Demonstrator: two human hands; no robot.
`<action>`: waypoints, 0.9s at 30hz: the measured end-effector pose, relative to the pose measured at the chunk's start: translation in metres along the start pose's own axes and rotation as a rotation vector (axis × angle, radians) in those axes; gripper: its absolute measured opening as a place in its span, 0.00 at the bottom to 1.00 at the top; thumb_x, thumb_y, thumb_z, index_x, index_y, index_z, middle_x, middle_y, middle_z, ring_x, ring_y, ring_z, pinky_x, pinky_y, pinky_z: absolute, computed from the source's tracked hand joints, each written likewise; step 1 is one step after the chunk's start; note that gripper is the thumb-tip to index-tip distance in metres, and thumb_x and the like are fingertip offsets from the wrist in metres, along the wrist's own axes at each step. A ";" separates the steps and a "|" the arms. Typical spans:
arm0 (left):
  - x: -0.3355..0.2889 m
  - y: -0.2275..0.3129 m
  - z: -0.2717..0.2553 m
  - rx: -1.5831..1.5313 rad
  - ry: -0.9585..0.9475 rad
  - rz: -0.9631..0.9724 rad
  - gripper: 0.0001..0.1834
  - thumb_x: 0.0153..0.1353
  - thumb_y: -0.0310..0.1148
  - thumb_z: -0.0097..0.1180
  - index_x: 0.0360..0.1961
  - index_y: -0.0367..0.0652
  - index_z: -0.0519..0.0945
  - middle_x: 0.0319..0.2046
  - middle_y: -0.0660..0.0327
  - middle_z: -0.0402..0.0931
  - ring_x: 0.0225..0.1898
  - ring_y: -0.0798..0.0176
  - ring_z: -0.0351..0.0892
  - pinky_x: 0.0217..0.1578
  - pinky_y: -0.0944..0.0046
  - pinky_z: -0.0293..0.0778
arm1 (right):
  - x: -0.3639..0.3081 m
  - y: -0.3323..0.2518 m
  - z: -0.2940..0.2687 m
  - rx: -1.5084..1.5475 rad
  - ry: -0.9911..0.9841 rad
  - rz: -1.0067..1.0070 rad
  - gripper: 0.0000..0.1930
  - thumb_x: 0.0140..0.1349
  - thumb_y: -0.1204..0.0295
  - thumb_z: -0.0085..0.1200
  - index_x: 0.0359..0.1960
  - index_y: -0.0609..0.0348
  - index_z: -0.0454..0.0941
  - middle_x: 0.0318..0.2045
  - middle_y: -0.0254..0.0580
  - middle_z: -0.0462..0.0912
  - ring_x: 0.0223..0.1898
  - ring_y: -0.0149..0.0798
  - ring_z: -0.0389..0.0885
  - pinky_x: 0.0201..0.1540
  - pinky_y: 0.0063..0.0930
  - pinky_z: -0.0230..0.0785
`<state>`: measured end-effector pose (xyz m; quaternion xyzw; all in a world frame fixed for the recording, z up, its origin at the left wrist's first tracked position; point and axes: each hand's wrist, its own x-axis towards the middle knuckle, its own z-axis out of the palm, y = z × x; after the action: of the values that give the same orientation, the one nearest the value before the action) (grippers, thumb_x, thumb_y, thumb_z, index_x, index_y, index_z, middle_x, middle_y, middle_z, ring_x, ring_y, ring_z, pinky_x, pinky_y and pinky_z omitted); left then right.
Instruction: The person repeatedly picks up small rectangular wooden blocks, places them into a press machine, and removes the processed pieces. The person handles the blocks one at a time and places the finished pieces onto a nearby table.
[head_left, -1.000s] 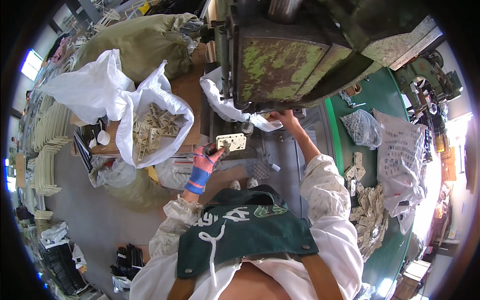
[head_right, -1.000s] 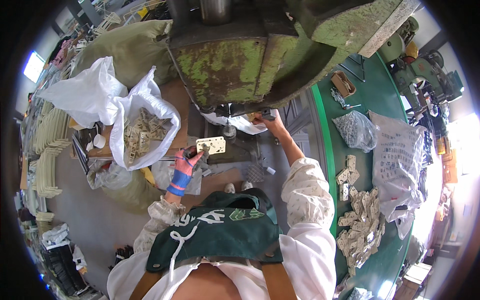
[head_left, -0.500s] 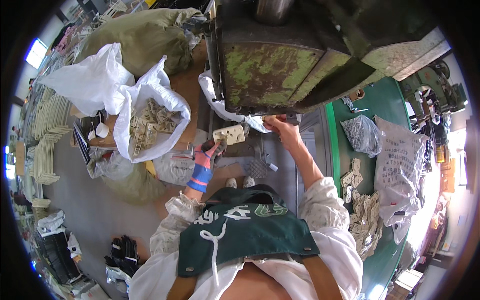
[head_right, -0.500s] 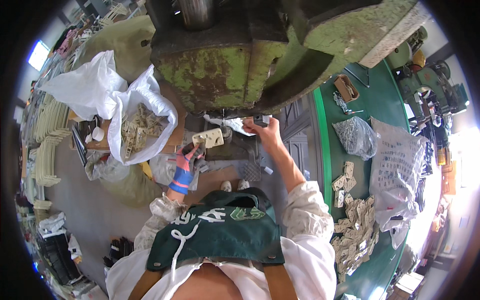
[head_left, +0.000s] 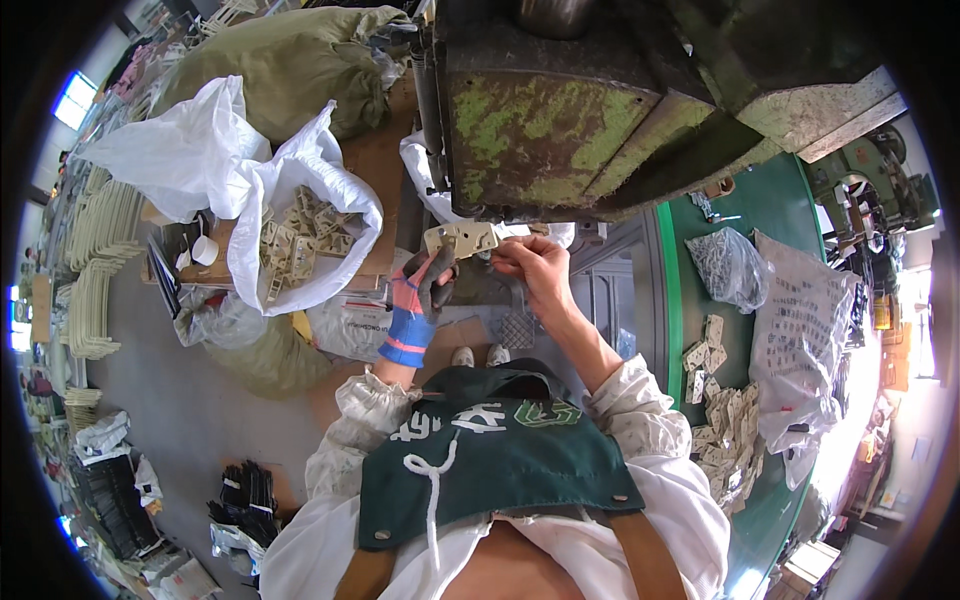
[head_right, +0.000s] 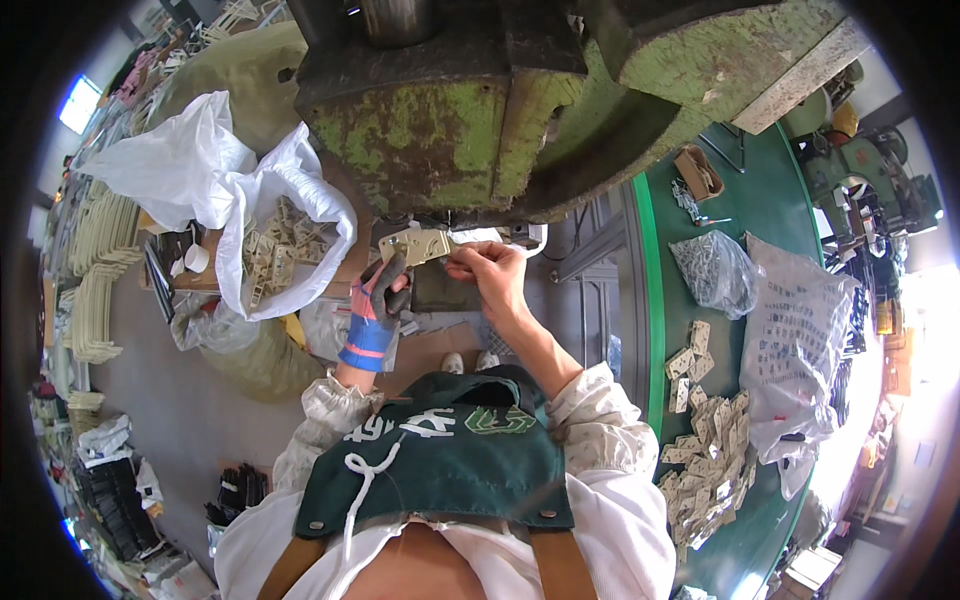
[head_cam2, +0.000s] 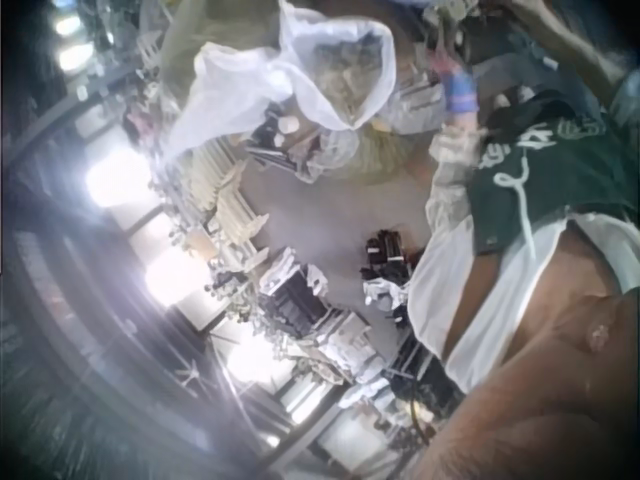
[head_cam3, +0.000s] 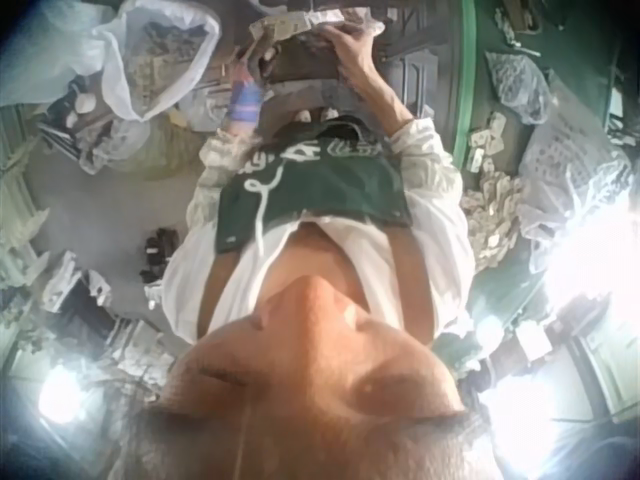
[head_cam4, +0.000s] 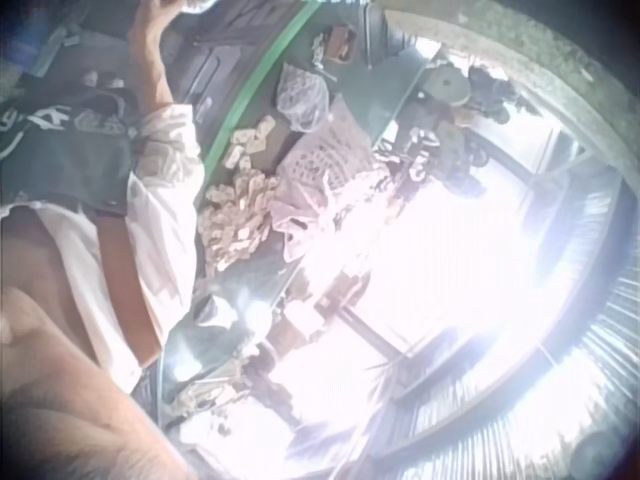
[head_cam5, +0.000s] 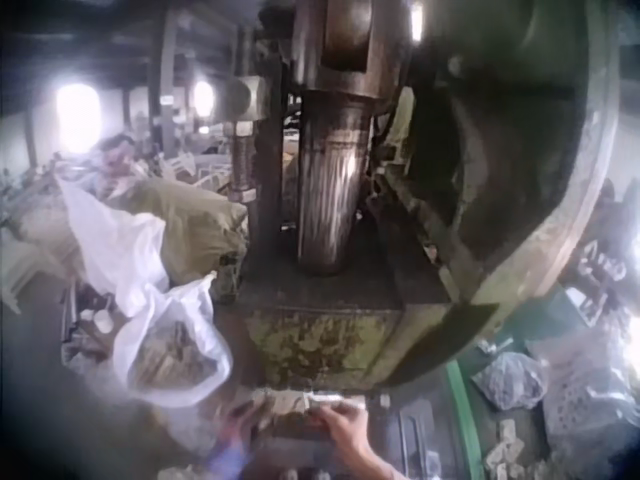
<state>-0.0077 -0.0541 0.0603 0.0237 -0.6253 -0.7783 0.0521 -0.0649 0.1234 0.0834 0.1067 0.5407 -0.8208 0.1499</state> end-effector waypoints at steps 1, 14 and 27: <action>0.004 0.004 0.008 -0.282 0.101 -0.196 0.10 0.61 0.31 0.51 0.38 0.35 0.78 0.19 0.67 0.65 0.15 0.78 0.57 0.13 0.75 0.48 | -0.001 0.003 0.000 0.007 0.011 0.009 0.06 0.56 0.80 0.55 0.31 0.73 0.76 0.27 0.47 0.81 0.27 0.33 0.82 0.32 0.19 0.77; 0.021 -0.016 0.012 -0.184 0.158 -0.222 0.08 0.55 0.33 0.60 0.25 0.40 0.80 0.24 0.62 0.81 0.18 0.77 0.69 0.17 0.77 0.61 | -0.010 0.013 -0.029 -0.097 -0.018 -0.134 0.11 0.61 0.78 0.53 0.44 0.71 0.75 0.31 0.43 0.82 0.30 0.31 0.81 0.37 0.22 0.76; 0.028 -0.011 0.003 -0.163 0.110 -0.294 0.08 0.55 0.30 0.60 0.27 0.35 0.80 0.24 0.59 0.80 0.18 0.74 0.72 0.19 0.76 0.64 | -0.029 -0.029 -0.016 -0.268 -0.028 -0.250 0.07 0.56 0.77 0.59 0.33 0.69 0.80 0.29 0.40 0.82 0.32 0.28 0.80 0.40 0.24 0.76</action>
<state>-0.0368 -0.0521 0.0511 0.1533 -0.5462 -0.8231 -0.0263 -0.0483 0.1521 0.1119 0.0062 0.6522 -0.7550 0.0673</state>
